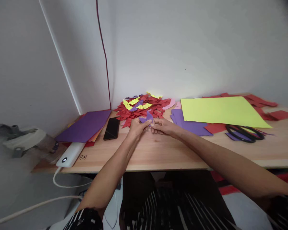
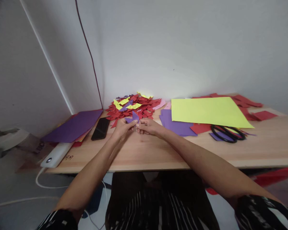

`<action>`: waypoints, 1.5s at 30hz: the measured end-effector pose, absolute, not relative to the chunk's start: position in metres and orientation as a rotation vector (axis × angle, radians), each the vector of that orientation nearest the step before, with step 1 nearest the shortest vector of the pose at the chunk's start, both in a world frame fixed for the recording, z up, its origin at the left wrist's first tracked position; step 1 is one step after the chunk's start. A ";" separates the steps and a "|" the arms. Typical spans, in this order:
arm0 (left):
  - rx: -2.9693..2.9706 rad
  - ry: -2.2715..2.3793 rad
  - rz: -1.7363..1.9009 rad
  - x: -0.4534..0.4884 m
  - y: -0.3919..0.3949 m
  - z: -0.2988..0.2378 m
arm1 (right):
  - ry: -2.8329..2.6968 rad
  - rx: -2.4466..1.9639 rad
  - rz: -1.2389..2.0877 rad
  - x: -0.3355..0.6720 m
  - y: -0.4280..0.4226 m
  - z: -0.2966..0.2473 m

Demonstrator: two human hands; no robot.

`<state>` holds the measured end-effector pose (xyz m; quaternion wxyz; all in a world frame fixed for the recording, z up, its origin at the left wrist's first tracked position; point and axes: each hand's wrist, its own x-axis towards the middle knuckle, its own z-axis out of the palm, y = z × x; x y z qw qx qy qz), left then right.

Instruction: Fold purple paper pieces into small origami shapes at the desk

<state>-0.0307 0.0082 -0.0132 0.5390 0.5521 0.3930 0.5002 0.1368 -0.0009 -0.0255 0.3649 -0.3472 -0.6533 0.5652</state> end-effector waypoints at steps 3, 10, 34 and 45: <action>1.250 0.929 1.174 -0.031 0.009 -0.014 | -1.678 -0.899 1.425 0.136 -0.001 -0.026; 1.256 0.940 1.148 -0.033 0.012 -0.019 | -1.669 -1.001 1.306 0.130 -0.008 -0.019; 1.292 0.883 1.070 -0.034 0.012 -0.017 | -1.773 -1.008 1.267 0.133 0.000 -0.031; 1.280 0.851 1.064 -0.036 0.014 -0.020 | -1.845 -0.979 1.283 0.134 0.000 -0.029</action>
